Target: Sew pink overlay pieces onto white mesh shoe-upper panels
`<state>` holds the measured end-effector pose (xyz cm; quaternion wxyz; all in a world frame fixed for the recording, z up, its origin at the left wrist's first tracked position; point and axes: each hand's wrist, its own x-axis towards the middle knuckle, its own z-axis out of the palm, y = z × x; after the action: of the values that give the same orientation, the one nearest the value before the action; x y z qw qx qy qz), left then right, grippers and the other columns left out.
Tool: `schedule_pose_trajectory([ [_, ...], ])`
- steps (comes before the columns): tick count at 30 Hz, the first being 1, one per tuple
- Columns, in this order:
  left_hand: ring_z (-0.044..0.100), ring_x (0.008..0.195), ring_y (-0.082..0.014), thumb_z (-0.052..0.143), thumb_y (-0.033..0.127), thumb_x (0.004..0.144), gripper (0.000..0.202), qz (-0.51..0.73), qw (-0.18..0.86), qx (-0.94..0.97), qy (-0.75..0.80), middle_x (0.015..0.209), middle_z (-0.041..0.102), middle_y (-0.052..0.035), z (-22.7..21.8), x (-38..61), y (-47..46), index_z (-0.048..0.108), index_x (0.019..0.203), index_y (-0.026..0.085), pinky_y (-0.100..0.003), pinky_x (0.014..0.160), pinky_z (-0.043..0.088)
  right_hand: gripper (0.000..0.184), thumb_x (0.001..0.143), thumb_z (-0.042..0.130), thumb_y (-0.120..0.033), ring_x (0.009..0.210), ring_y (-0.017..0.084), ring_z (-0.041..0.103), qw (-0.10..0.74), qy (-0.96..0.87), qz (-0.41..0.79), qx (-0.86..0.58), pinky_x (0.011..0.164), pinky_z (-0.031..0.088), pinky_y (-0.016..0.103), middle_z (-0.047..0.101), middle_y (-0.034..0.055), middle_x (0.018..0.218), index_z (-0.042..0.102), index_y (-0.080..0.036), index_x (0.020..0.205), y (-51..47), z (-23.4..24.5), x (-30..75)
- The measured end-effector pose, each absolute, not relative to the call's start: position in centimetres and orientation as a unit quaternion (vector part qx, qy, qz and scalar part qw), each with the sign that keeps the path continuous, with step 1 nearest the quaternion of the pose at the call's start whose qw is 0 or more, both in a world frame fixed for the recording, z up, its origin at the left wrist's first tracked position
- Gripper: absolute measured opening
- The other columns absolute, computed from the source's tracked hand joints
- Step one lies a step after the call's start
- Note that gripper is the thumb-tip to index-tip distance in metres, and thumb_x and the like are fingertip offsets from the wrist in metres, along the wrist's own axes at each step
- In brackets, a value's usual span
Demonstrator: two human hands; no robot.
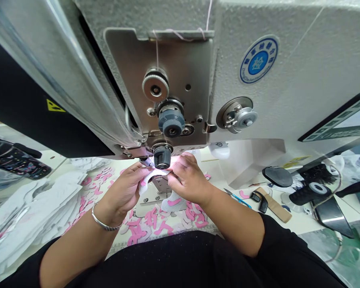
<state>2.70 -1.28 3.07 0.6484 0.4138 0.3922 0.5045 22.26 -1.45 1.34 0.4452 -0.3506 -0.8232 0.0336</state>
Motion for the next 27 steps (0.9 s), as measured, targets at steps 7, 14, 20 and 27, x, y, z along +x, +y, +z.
schedule_pose_trajectory([
  [7,0.060,0.067,-0.0124,0.079,0.025,0.071,0.014,0.512,0.625,0.426,0.406,0.070,0.066,0.0003,2.9,2.6,-1.1,0.071,0.080,0.018,-0.022,0.065,0.047,0.023,0.086,0.053,-0.015,0.106,0.023,0.060,0.444,-0.820,0.019,-0.361,0.098,0.048,0.047,0.065,0.0060,0.108,0.061,-0.025,0.105,-1.6,1.2,22.0],
  [14,0.057,0.077,-0.0137,0.074,0.033,0.078,0.020,0.514,0.555,0.484,0.440,0.083,0.065,-0.0003,2.0,2.4,-1.0,0.066,0.091,0.020,-0.025,0.071,0.044,0.026,0.086,0.054,-0.014,0.109,0.023,0.059,0.452,-0.818,-0.021,-0.357,0.102,0.046,0.049,0.065,0.0071,0.107,0.060,-0.024,0.109,-2.0,0.9,21.6],
  [20,0.055,0.108,-0.0268,0.074,0.026,0.074,0.037,0.559,0.062,0.666,0.490,0.108,0.062,-0.0081,1.9,2.0,-2.6,0.062,0.110,0.022,-0.043,0.097,0.040,0.028,0.085,0.055,-0.015,0.112,0.026,0.057,0.436,-0.817,-0.039,-0.376,0.103,0.045,0.051,0.064,0.0077,0.108,0.062,-0.024,0.110,-2.3,0.9,21.4],
  [27,0.063,0.098,-0.0258,0.070,0.016,0.074,0.034,0.474,-0.116,0.788,0.376,0.100,0.069,-0.0050,1.1,3.0,-3.5,0.063,0.106,0.025,-0.048,0.103,0.033,0.028,0.087,0.055,-0.016,0.110,0.027,0.057,0.427,-0.819,-0.053,-0.380,0.101,0.046,0.050,0.063,0.0094,0.109,0.061,-0.022,0.113,-2.3,0.8,21.3],
])
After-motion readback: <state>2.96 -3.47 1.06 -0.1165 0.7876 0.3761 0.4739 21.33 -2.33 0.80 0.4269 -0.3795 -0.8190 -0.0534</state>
